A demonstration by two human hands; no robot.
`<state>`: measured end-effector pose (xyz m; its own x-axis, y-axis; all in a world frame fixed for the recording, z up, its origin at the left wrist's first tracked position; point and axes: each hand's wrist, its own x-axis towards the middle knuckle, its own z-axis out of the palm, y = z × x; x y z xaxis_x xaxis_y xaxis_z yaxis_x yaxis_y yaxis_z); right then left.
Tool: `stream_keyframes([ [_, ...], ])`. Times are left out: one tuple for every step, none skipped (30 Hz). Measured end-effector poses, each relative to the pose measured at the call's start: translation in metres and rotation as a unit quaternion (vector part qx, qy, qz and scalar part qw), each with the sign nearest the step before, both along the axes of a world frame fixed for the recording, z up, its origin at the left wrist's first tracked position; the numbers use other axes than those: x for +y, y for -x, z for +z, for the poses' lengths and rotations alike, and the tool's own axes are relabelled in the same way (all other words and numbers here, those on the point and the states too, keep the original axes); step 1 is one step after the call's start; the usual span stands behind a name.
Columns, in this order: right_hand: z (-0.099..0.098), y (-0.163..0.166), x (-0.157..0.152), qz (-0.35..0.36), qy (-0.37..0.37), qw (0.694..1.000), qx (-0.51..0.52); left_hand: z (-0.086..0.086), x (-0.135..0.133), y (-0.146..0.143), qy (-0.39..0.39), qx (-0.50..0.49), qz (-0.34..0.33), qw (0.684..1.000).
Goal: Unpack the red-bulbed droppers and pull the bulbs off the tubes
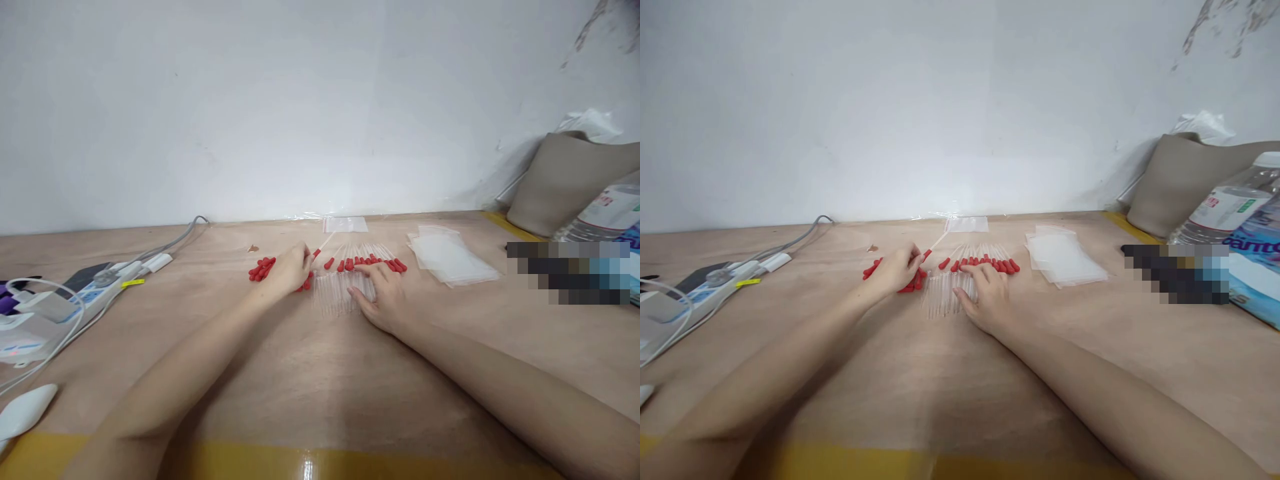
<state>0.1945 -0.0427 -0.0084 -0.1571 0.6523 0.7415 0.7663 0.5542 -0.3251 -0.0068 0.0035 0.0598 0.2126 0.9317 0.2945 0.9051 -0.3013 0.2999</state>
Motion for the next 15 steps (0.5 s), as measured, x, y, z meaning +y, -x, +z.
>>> stream_keyframes([
  [0.001,0.000,0.000,-0.003,-0.012,1.000,0.019,-0.006,-0.008,0.008,-0.043,-0.009,-0.036,0.998],
  [0.001,0.001,-0.001,-0.005,-0.025,0.999,0.033,-0.014,-0.016,0.014,-0.085,-0.017,-0.069,0.994],
  [0.001,0.002,-0.001,-0.006,-0.037,0.999,0.039,-0.022,-0.022,0.020,-0.125,-0.024,-0.098,0.987],
  [0.002,0.002,-0.002,-0.004,-0.047,0.998,0.036,-0.031,-0.028,0.024,-0.164,-0.034,-0.124,0.978],
  [0.002,0.003,-0.002,0.003,-0.054,0.998,0.024,-0.039,-0.032,0.028,-0.195,-0.045,-0.150,0.968],
  [0.002,0.003,-0.003,0.012,-0.056,0.998,0.008,-0.046,-0.036,0.030,-0.219,-0.057,-0.175,0.958],
  [0.002,0.004,-0.003,0.022,-0.056,0.998,-0.012,-0.051,-0.038,0.030,-0.236,-0.069,-0.195,0.949],
  [0.002,0.004,-0.004,0.032,-0.052,0.998,-0.032,-0.055,-0.040,0.030,-0.248,-0.079,-0.209,0.943],
  [0.001,0.004,-0.004,0.040,-0.048,0.997,-0.050,-0.058,-0.042,0.030,-0.259,-0.088,-0.217,0.937],
  [0.001,0.004,-0.004,0.047,-0.045,0.996,-0.064,-0.059,-0.043,0.028,-0.270,-0.095,-0.219,0.933],
  [0.001,0.005,-0.003,0.052,-0.044,0.995,-0.074,-0.059,-0.044,0.027,-0.279,-0.100,-0.220,0.929],
  [0.000,0.005,-0.003,0.058,-0.046,0.994,-0.080,-0.059,-0.044,0.026,-0.286,-0.102,-0.222,0.926],
  [0.000,0.005,-0.003,0.063,-0.050,0.993,-0.084,-0.059,-0.045,0.025,-0.292,-0.102,-0.226,0.924],
  [0.000,0.006,-0.002,0.068,-0.054,0.992,-0.088,-0.059,-0.045,0.025,-0.294,-0.101,-0.230,0.922],
  [0.000,0.006,-0.002,0.073,-0.054,0.991,-0.093,-0.059,-0.045,0.024,-0.292,-0.098,-0.234,0.922],
])
